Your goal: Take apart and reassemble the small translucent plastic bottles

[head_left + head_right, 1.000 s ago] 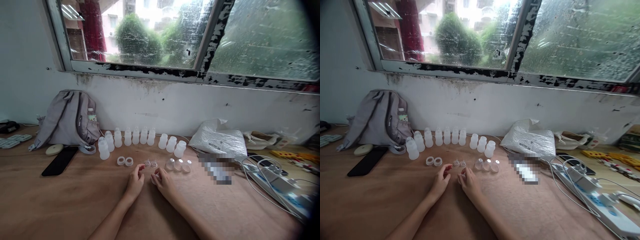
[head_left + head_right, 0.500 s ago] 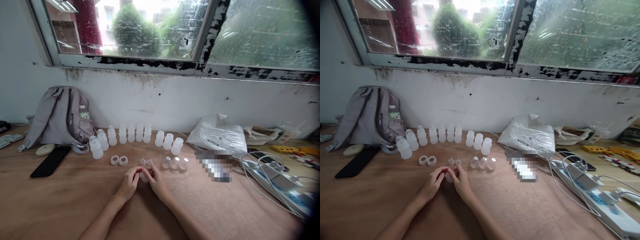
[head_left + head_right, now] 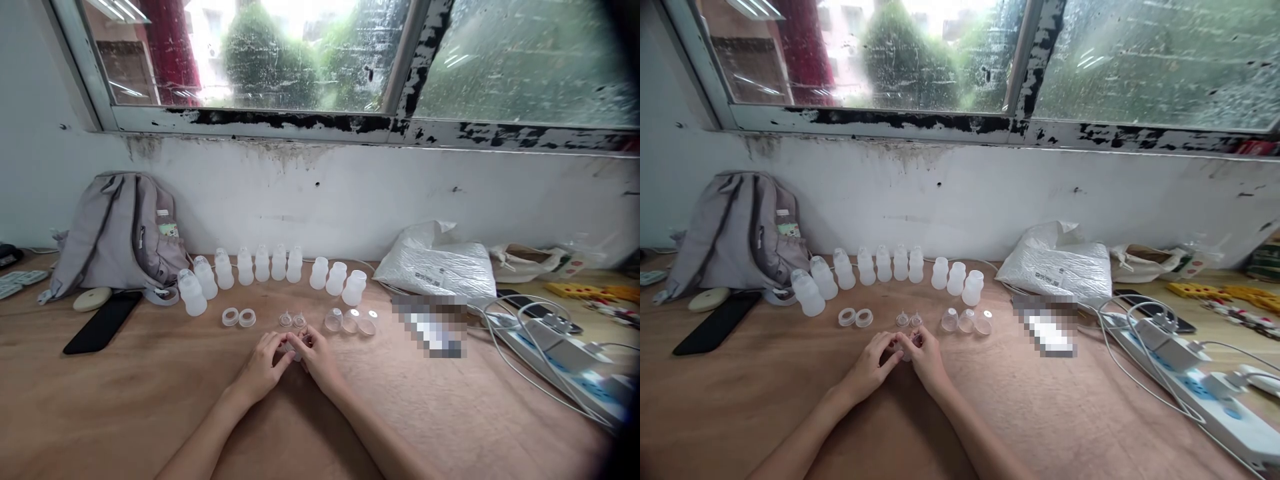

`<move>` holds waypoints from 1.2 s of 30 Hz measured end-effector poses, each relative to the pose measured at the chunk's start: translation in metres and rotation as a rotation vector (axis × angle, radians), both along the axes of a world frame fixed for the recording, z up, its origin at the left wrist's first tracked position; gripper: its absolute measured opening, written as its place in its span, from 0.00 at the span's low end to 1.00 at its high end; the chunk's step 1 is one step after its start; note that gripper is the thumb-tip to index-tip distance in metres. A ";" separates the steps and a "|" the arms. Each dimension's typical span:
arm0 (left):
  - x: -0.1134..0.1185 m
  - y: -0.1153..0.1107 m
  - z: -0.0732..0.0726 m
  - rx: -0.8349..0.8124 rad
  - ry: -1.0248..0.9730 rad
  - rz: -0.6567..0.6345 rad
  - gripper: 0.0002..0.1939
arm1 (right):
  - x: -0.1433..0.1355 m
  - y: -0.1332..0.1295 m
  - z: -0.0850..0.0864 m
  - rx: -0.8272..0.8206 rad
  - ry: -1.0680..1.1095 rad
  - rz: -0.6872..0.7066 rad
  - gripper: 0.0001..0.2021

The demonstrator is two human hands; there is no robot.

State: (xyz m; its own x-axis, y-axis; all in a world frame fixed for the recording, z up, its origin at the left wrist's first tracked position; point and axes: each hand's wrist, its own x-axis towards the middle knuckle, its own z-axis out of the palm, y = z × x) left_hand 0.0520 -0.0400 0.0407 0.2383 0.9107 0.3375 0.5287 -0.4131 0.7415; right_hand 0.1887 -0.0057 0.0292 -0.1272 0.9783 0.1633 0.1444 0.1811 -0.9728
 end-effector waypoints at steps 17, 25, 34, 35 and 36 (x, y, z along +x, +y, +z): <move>-0.002 0.003 -0.008 0.158 0.131 0.184 0.12 | -0.001 0.003 -0.004 -0.016 0.228 -0.025 0.11; -0.030 0.019 -0.017 0.308 0.341 0.333 0.11 | 0.023 0.019 -0.001 0.334 -0.244 -0.246 0.11; -0.032 0.023 -0.020 0.305 0.375 0.414 0.14 | 0.027 0.029 -0.007 0.369 -0.493 -0.271 0.11; -0.031 0.021 -0.018 0.299 0.382 0.436 0.13 | 0.027 0.029 -0.007 0.374 -0.505 -0.275 0.11; -0.030 0.020 -0.016 0.289 0.394 0.452 0.12 | 0.027 0.029 -0.007 0.378 -0.518 -0.280 0.11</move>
